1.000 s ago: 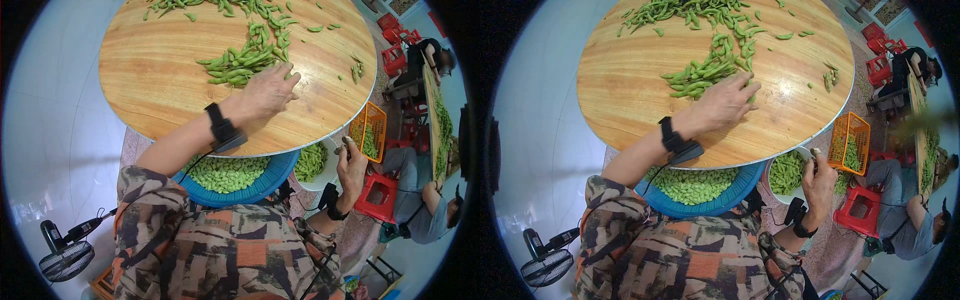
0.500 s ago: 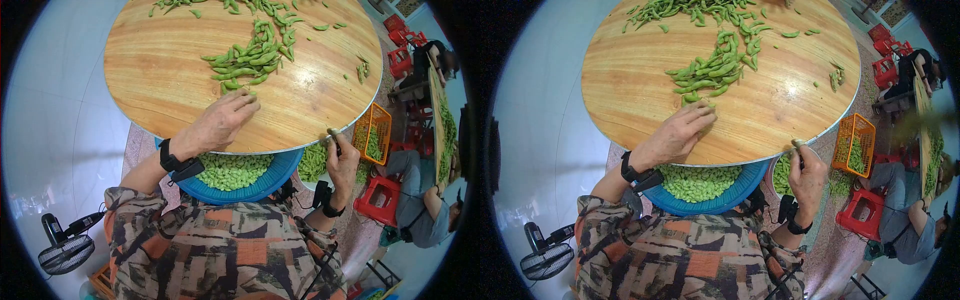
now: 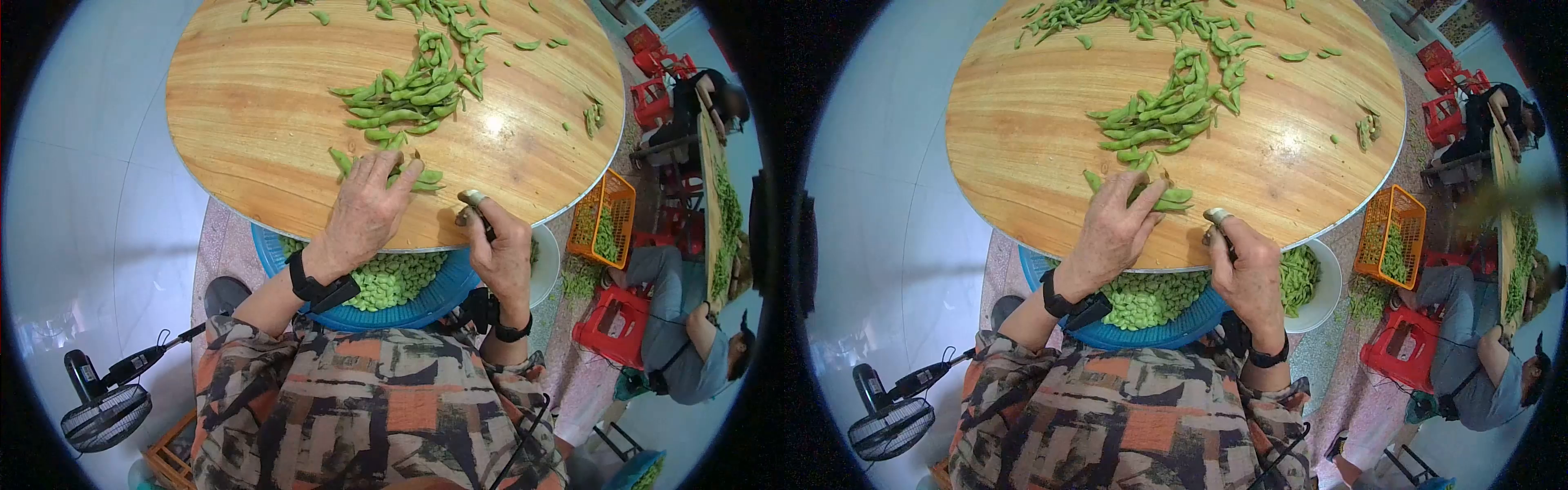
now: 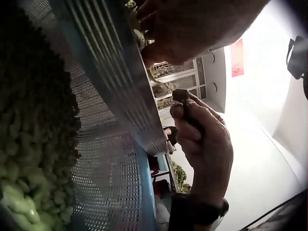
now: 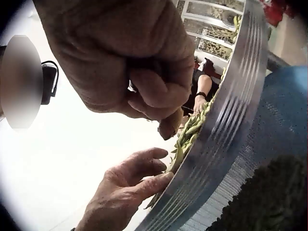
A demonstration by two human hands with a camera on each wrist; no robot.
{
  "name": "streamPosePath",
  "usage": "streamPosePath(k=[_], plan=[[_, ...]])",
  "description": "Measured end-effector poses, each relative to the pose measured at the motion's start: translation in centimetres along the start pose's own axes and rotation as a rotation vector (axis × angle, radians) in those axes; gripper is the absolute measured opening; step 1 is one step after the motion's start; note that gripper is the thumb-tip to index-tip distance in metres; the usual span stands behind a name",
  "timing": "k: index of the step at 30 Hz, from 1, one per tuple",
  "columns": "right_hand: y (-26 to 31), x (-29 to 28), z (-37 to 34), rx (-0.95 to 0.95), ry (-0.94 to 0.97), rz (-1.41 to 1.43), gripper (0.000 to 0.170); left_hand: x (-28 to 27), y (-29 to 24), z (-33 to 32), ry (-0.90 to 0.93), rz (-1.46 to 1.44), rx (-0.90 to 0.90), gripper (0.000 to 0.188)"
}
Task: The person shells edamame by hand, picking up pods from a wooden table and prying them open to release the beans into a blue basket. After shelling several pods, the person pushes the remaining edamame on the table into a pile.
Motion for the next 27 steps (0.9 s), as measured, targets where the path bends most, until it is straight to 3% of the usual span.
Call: streamPosePath(k=[20,23,25,27], plan=[[-1.1,0.6,-0.1,0.01,-0.087,0.01,0.021,-0.4,0.3,3.0,0.048,-0.124,-0.044,0.02],[-1.3,0.5,0.0,0.094,-0.166,0.205,0.022,-0.9,0.4,2.2,0.015,-0.311,-0.111,0.018],[-1.5,1.4,0.2,0.321,-0.051,0.613,0.023,-0.5,0.8,1.4,0.223,-0.726,-0.416,0.02],[-1.3,2.2,0.2,0.341,0.022,0.659,0.023,-0.6,0.6,0.7,0.258,-0.791,-0.469,0.02]])
Point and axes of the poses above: each hand's wrist, its own z-axis towards the middle knuckle, its own x-axis out of the palm, y = z × x, the point moved 5 cm from there along z, towards the middle knuckle, and after that the axes turned 8 degrees about z, right-handed, at the moved point
